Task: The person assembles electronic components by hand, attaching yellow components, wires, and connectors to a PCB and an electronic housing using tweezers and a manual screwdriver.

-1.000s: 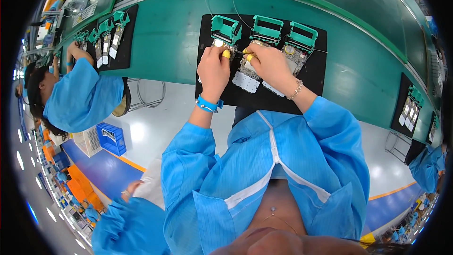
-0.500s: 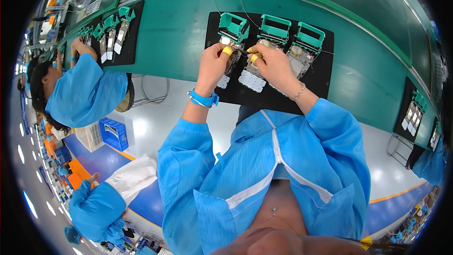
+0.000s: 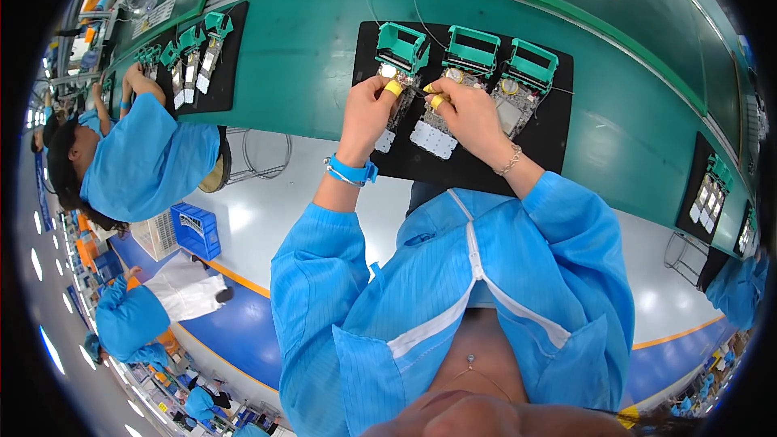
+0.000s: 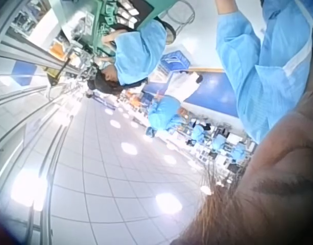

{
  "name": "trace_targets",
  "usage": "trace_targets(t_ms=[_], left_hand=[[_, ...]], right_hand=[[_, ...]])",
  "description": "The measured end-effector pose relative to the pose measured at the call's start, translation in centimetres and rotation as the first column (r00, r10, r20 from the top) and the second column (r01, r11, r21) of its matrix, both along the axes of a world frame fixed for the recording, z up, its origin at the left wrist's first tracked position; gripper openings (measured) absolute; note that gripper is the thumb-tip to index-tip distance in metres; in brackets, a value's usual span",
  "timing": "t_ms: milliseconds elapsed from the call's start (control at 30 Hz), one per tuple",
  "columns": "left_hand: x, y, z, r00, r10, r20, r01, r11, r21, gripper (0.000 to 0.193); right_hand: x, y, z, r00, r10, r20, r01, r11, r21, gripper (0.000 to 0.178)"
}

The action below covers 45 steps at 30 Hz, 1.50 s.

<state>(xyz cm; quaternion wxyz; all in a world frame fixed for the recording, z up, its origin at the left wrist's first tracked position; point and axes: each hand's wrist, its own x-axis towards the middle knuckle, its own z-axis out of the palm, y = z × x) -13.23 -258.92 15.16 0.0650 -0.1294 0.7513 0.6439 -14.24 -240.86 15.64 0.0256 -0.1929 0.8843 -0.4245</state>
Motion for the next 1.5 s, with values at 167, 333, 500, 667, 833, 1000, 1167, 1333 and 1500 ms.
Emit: trace_targets(t_ms=[167, 333, 500, 667, 833, 1000, 1167, 1333, 1500], left_hand=[[1.2, 0.6, 0.0, 0.958, -0.074, -0.278, -0.064, 0.886, -0.458, 0.022], [2.4, 0.7, -1.8, 0.889, -0.186, -0.419, -0.198, 0.668, -0.717, 0.055], [2.4, 0.8, -2.2, 0.860, -0.176, -0.480, -0.220, 0.719, -0.659, 0.060], [2.4, 0.7, -2.3, 0.864, -0.161, -0.478, -0.209, 0.748, -0.630, 0.061], [2.3, 0.9, -2.4, 0.859, -0.151, -0.490, -0.219, 0.756, -0.617, 0.060], [2.1, 1.1, -2.4, 0.855, -0.158, -0.494, -0.217, 0.756, -0.618, 0.060], [1.9, 1.1, -1.7, 0.911, -0.146, -0.385, -0.169, 0.721, -0.672, 0.064], [1.5, 1.1, -1.4, 0.867, -0.206, -0.454, -0.154, 0.757, -0.635, 0.064], [1.0, 2.7, -1.6, 0.877, -0.187, -0.443, -0.173, 0.737, -0.654, 0.061]], right_hand=[[-0.3, 0.4, 0.4, 0.999, 0.016, 0.039, -0.018, 0.998, 0.061, 0.013], [-1.1, 0.8, 0.5, 0.992, 0.009, -0.126, 0.013, 0.984, 0.177, 0.015], [-1.3, 1.0, 0.5, 0.983, 0.025, -0.180, 0.008, 0.984, 0.180, 0.014], [-2.0, 1.4, 0.2, 0.999, 0.028, -0.032, -0.023, 0.986, 0.166, 0.012], [-2.7, 1.6, 0.1, 0.973, 0.068, 0.219, -0.068, 0.998, -0.006, 0.011], [-1.6, 1.6, 0.2, 0.959, 0.188, -0.212, -0.124, 0.951, 0.283, 0.013], [0.4, 3.0, 2.2, 0.919, 0.156, -0.362, -0.018, 0.935, 0.355, 0.021], [-1.2, 10.1, 2.2, 0.840, -0.517, -0.163, 0.494, 0.854, -0.162, 0.044], [-2.7, 12.1, -0.8, 0.856, -0.341, 0.388, 0.491, 0.771, -0.406, 0.045]])
